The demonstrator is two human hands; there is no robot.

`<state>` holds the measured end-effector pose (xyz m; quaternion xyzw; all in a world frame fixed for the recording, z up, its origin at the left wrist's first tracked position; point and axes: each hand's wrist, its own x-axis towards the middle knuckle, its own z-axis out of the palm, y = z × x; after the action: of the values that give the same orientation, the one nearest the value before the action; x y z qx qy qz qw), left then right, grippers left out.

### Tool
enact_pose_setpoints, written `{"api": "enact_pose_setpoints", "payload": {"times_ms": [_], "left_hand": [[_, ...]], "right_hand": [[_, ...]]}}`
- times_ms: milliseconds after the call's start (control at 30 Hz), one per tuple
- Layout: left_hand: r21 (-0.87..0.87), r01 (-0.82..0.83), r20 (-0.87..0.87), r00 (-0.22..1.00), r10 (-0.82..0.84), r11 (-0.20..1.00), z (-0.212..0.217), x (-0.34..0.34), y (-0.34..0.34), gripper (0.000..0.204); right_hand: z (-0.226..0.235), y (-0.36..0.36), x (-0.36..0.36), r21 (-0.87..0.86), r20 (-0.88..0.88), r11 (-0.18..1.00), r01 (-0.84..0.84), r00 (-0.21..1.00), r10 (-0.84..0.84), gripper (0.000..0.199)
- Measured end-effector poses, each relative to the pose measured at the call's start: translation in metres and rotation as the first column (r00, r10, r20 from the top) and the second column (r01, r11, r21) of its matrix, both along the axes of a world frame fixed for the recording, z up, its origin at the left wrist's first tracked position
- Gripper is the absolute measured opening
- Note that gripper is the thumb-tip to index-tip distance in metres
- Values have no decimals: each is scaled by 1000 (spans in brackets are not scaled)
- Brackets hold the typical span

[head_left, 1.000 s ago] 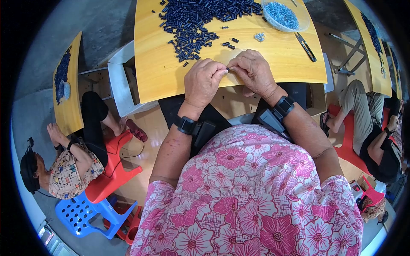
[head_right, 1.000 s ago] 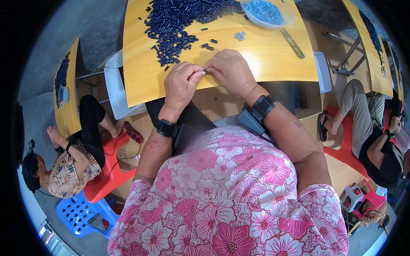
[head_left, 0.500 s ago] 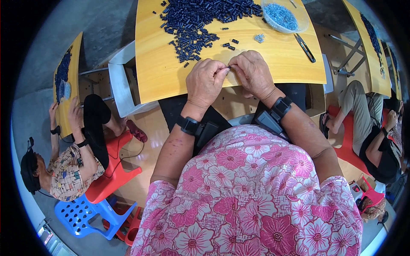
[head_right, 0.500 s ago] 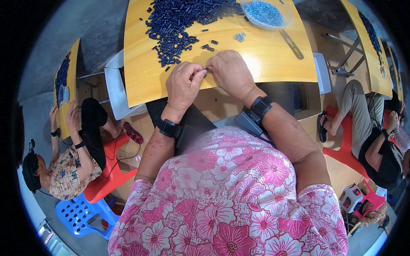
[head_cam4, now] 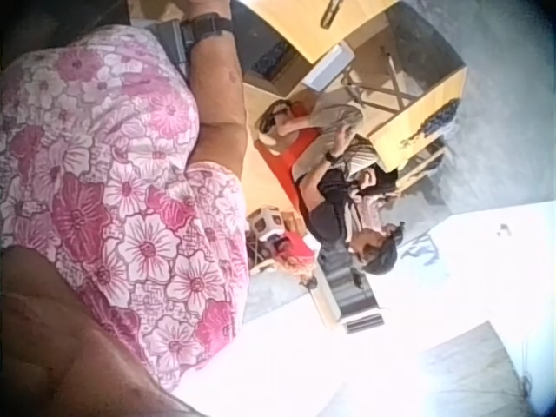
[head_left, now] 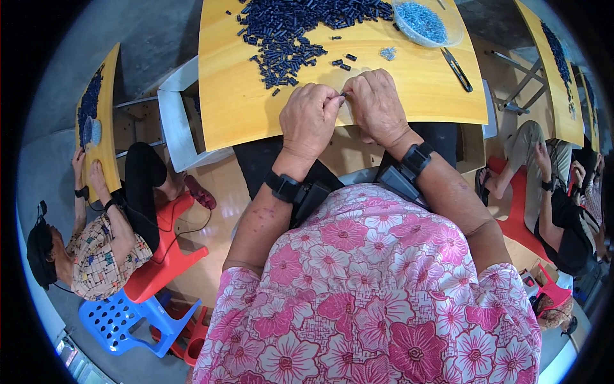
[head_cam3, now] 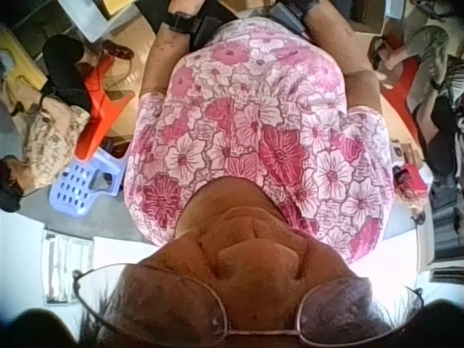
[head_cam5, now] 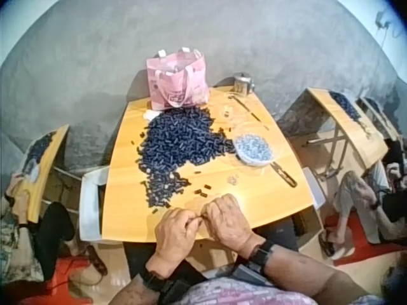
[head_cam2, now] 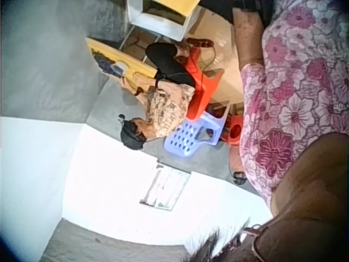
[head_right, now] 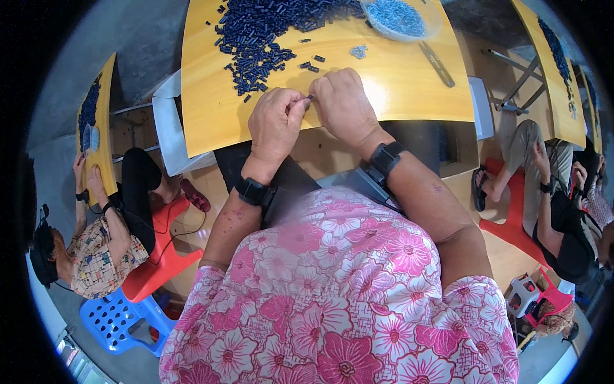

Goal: Assembling small blue plastic components into black housings at a workstation.

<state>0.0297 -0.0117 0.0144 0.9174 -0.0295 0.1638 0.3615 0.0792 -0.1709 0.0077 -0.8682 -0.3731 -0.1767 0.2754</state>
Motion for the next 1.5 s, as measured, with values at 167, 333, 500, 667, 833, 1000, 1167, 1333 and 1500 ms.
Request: {"api": "enact_pose_setpoints", "payload": {"times_ms": [167, 333, 500, 667, 833, 1000, 1167, 1333, 1500], "left_hand": [[-1, -51, -32, 998, 51, 999, 1, -4, -4, 13], [-68, -49, -53, 998, 45, 997, 4, -9, -3, 13], [19, -52, -23, 998, 52, 998, 0, -16, 5, 13], [-192, -56, -47, 998, 48, 980, 5, -21, 6, 11], [-347, -61, -122, 992, 19, 936, 6, -26, 4, 11], [-495, -11, -82, 996, -34, 869, 4, -29, 4, 11], [-528, 23, -57, 996, -62, 849, 11, -28, 2, 11], [-583, 27, -56, 996, -73, 812, 12, -27, 0, 13], [-642, 28, -75, 992, -99, 766, 11, -27, -1, 14]], "right_hand": [[3, 2, -3, 9, -7, 999, 31, 999, -31, 14], [3, 2, -5, 22, 28, 1000, 18, 999, -18, 15], [16, -1, -4, -16, 78, 998, 65, 995, -64, 13], [21, -3, -7, 86, -126, 990, 109, 987, -98, 10], [26, -3, -17, 264, -353, 956, 127, 935, -27, 5], [27, -5, -19, 377, -465, 912, 161, 884, 36, 7], [25, -5, -19, 402, -566, 893, 202, 822, 69, 9], [33, -2, -18, 318, -376, 944, 87, 926, 41, 8], [38, -1, -15, 221, -276, 975, 22, 960, 41, 10]]}}
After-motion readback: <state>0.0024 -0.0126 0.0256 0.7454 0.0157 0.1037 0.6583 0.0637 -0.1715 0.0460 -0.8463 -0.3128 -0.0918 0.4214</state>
